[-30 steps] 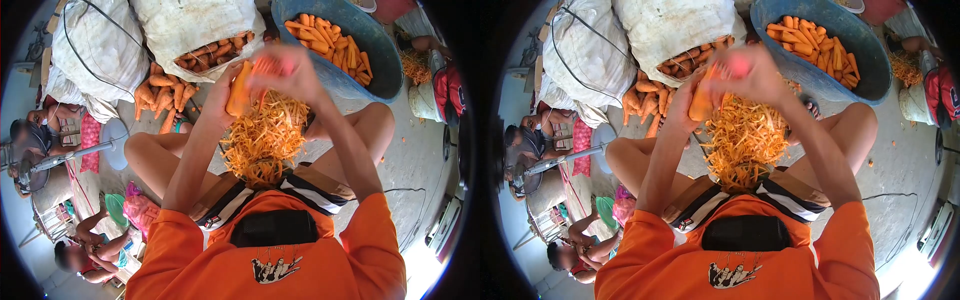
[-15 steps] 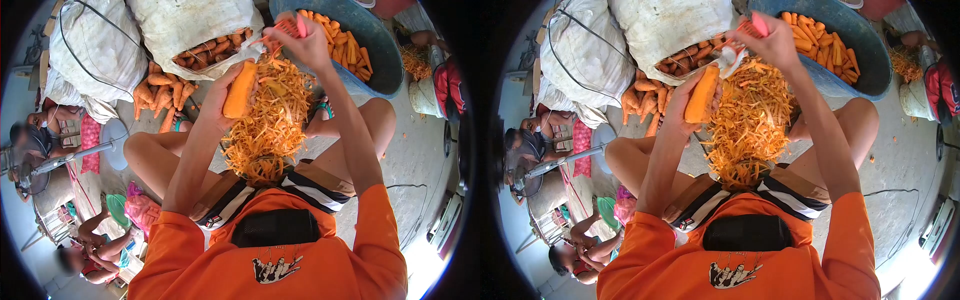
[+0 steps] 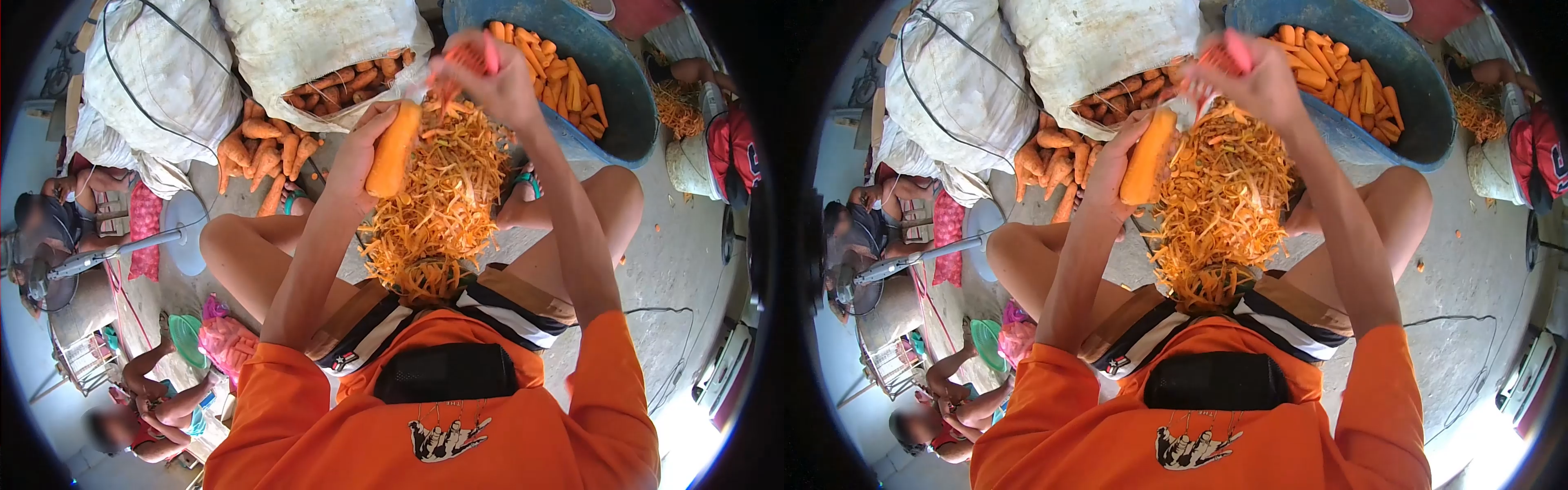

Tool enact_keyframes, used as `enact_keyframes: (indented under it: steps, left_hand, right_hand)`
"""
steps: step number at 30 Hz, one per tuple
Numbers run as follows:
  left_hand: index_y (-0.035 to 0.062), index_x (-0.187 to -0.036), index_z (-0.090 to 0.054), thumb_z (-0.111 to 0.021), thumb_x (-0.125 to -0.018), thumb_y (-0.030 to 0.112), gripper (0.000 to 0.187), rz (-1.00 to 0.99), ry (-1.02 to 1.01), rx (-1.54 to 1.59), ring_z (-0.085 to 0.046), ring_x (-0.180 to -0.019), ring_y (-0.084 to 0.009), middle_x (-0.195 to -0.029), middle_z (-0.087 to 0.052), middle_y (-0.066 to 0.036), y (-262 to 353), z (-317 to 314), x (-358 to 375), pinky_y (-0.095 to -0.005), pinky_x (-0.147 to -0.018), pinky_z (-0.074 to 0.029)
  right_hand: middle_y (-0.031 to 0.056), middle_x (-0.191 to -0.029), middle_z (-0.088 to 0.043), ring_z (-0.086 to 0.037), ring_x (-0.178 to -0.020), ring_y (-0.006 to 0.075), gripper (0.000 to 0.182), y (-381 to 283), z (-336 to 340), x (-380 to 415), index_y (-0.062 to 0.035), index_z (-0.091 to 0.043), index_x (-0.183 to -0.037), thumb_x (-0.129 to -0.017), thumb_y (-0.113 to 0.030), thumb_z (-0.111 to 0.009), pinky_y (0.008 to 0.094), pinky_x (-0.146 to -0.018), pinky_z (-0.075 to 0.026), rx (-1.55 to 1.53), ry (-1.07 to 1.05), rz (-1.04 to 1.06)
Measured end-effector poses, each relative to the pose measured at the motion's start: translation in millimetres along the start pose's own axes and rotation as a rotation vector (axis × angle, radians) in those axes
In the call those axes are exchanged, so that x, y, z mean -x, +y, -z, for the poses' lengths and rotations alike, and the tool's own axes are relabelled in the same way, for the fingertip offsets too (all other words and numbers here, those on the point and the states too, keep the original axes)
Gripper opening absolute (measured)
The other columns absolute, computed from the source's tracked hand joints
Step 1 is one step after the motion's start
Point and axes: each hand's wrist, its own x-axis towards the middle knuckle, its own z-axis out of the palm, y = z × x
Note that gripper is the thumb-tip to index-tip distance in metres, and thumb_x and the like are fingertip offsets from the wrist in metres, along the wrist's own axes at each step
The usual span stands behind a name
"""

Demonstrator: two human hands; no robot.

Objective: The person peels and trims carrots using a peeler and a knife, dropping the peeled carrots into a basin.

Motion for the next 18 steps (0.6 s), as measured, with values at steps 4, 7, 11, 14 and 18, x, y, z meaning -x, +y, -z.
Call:
enact_keyframes:
  steps: [4, 7, 11, 14, 18]
  left_hand:
    - [0.0087, -0.123, -0.058, -0.060, -0.104, 0.031, 0.030, 0.053, 0.019, 0.069, -0.067, -0.084, -0.0152, -0.102, -0.067, -0.007, 3, -2, 2, -0.0284, -0.061, -0.059]
    - [0.0069, -0.121, -0.060, -0.060, -0.104, 0.032, 0.030, 0.070, 0.000, 0.189, -0.067, -0.084, -0.0161, -0.102, -0.067, -0.007, 3, -1, -4, -0.0303, -0.061, -0.060]
    - [0.0048, -0.121, -0.060, -0.060, -0.104, 0.033, 0.033, 0.092, 0.048, 0.190, -0.067, -0.084, -0.0171, -0.103, -0.066, -0.007, -1, 1, 0, -0.0315, -0.063, -0.059]
    - [0.0057, -0.123, -0.059, -0.060, -0.105, 0.033, 0.033, 0.144, 0.044, 0.192, -0.066, -0.084, -0.0173, -0.103, -0.066, -0.008, 2, 3, -2, -0.0306, -0.064, -0.059]
    - [0.0056, -0.123, -0.059, -0.060, -0.105, 0.033, 0.033, 0.025, 0.025, 0.138, -0.065, -0.085, -0.0180, -0.103, -0.065, -0.009, 0, -5, -1, -0.0302, -0.063, -0.057]
  right_hand:
    - [0.0073, -0.085, -0.075, -0.070, -0.069, 0.0113, 0.024, -10, 8, -9, -0.0003, -0.069, -0.100, -0.090, -0.018, -0.082, 0.0283, -0.063, -0.057, 0.217, 0.151, 0.118]
    - [0.0074, -0.086, -0.075, -0.069, -0.072, 0.0099, 0.025, -27, -36, 16, -0.0003, -0.069, -0.092, -0.089, -0.020, -0.084, 0.0273, -0.066, -0.055, 0.133, -0.056, 0.125]
    - [0.0023, -0.081, -0.073, -0.063, -0.067, 0.0076, 0.020, 2, -21, 7, -0.0019, -0.069, -0.093, -0.089, -0.016, -0.083, 0.0222, -0.062, -0.050, 0.160, -0.028, 0.119]
    - [0.0016, -0.080, -0.072, -0.061, -0.068, 0.0063, 0.021, 15, 5, -8, -0.0018, -0.069, -0.093, -0.089, -0.016, -0.084, 0.0212, -0.061, -0.049, 0.232, 0.153, 0.084]
    - [0.0038, -0.082, -0.073, -0.065, -0.070, 0.0075, 0.022, 0, -22, 14, 0.0003, -0.068, -0.092, -0.089, -0.016, -0.083, 0.0222, -0.062, -0.051, 0.104, -0.076, 0.071]
